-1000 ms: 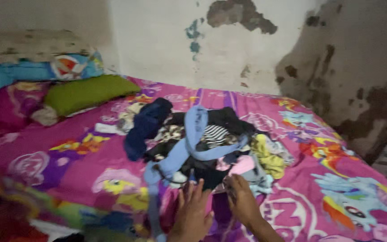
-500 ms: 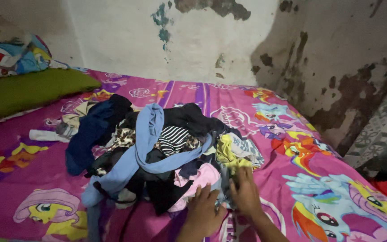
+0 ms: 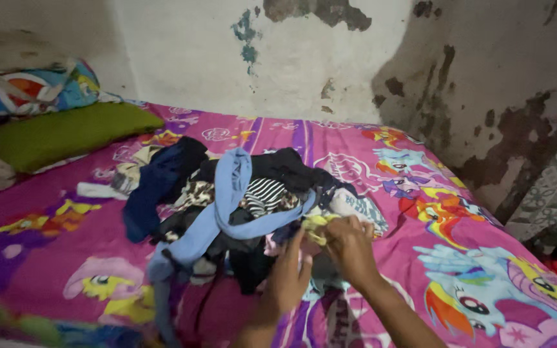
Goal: The person folds various garments on the floor and places them into a multi-drawer storage unit. Items include a yellow cloth, a black t-shirt, a pink cloth, and a blue cloth. The person opens and closes several drawers to store the folded clothes.
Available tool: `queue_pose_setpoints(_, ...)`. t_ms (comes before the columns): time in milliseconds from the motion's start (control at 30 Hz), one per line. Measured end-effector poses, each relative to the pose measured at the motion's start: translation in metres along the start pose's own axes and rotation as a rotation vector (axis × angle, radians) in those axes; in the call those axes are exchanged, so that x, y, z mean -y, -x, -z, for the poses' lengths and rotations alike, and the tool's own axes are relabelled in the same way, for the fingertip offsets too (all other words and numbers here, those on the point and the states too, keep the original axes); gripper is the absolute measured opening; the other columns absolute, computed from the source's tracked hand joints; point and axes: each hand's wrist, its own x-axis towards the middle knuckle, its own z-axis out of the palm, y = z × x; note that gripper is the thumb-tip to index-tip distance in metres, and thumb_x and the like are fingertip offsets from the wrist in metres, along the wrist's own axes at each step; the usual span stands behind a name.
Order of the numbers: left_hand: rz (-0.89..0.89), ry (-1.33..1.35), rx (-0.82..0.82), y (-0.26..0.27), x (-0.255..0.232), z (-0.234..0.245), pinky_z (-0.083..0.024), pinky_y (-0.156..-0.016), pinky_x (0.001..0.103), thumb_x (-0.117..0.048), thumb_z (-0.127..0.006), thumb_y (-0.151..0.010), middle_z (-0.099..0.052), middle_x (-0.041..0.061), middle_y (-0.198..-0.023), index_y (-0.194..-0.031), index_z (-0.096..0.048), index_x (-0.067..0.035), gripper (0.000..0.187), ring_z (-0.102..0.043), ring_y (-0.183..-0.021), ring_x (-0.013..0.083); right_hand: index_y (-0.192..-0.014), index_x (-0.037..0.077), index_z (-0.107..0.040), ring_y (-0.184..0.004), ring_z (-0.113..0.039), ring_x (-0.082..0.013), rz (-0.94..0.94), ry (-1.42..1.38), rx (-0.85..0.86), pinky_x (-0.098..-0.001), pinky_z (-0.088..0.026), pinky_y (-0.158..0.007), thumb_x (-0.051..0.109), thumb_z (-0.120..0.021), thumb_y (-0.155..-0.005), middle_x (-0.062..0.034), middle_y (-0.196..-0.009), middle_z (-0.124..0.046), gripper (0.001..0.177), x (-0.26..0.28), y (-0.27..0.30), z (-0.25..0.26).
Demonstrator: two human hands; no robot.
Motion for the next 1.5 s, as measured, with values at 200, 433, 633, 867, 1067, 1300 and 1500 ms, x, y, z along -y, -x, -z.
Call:
queue_pose_setpoints(200, -0.166, -0.257, -0.216, 0.009, -0.058, 0.066, -0.048, -0.097, 0.051, -0.011, -0.071, -0.079, -0.060, 0.034, -0.126, -0.120, -0.057, -0.003, 0.044, -0.056, -0.118, 0.0517, -0.087, 0.013, -0.063, -0.101, -0.061, -0.0258, 0.238, -0.174, -0.229, -0.0552, -0.029, -0.097, 0.004, -0.073, -0.067, -0.0053, -0.086, -0.065, 0.024, 0.087, 0.005, 0.047)
queue_pose_setpoints(433, 0.288, -0.365, -0.161, 0.101, -0.080, 0.177, -0.054, -0.071, 0.049, -0.021, -0.073, -0.084, -0.073, 0.018, -0.087, -0.111, -0.067, -0.009, 0.030, -0.071, -0.085, 0.0396, -0.086, 0.002, -0.060, -0.071, -0.061, -0.0383, -0.246, -0.338, -0.148, -0.0474, -0.048, -0.069, 0.021, -0.075, -0.085, -0.0194, -0.075, -0.062, 0.024, 0.147, 0.040, 0.010)
queue_pose_setpoints(633, 0.319, 0.092, 0.081, 0.192, -0.088, 0.278, -0.047, -0.063, 0.031, -0.033, -0.068, -0.103, -0.061, 0.002, -0.083, -0.106, -0.070, 0.003, 0.036, -0.056, -0.075, 0.0153, -0.097, 0.002, -0.064, -0.077, -0.066, -0.0467, -0.241, -0.300, -0.121, -0.0566, -0.049, -0.065, 0.015, -0.070, -0.080, -0.0245, -0.082, -0.071, 0.022, 0.188, 0.100, -0.030)
queue_pose_setpoints(867, 0.712, 0.229, -0.176, 0.264, -0.087, 0.321, -0.039, -0.060, 0.030, -0.048, -0.062, -0.100, -0.051, 0.002, -0.072, -0.098, -0.077, -0.002, 0.048, -0.044, -0.066, 0.0154, -0.113, 0.002, -0.061, -0.081, -0.063, -0.0401, -0.610, -0.396, 0.355, -0.0582, -0.054, -0.071, 0.015, -0.068, -0.090, -0.0217, -0.089, -0.067, 0.028, 0.199, 0.162, -0.087)
queue_pose_setpoints(1067, 0.631, -0.218, -0.285, 0.296, -0.021, 0.316, -0.050, -0.077, 0.035, -0.047, -0.047, -0.103, -0.068, 0.009, -0.084, -0.106, -0.072, -0.005, 0.049, -0.062, -0.080, 0.0185, -0.120, 0.011, -0.066, -0.101, -0.072, -0.0296, -1.133, -1.626, 0.791, -0.0498, -0.059, -0.088, 0.028, -0.057, -0.084, -0.0101, -0.112, -0.075, 0.041, 0.237, 0.180, -0.106)
queue_pose_setpoints(1300, 0.571, 0.157, -0.393, 0.304, -0.059, 0.302, -0.055, -0.081, 0.035, -0.038, -0.051, -0.106, -0.071, 0.010, -0.101, -0.128, -0.061, -0.003, 0.043, -0.069, -0.093, 0.0215, -0.134, 0.009, -0.053, -0.108, -0.061, -0.0253, -0.234, -1.181, 0.396, -0.0422, -0.049, -0.095, 0.015, -0.073, -0.084, -0.0096, -0.120, -0.064, 0.054, 0.328, 0.215, -0.077)
queue_pose_setpoints(1500, 0.728, 0.176, -0.129, 0.305, -0.134, 0.310, -0.052, -0.066, 0.035, -0.018, -0.076, -0.077, -0.064, 0.010, -0.092, -0.129, -0.051, -0.007, 0.059, -0.062, -0.079, 0.0180, -0.121, 0.016, -0.048, -0.082, -0.068, -0.0174, -0.226, -1.280, 0.495, -0.0327, -0.061, -0.068, 0.004, -0.069, -0.083, -0.0027, -0.105, -0.052, 0.045, 0.366, 0.235, -0.079)
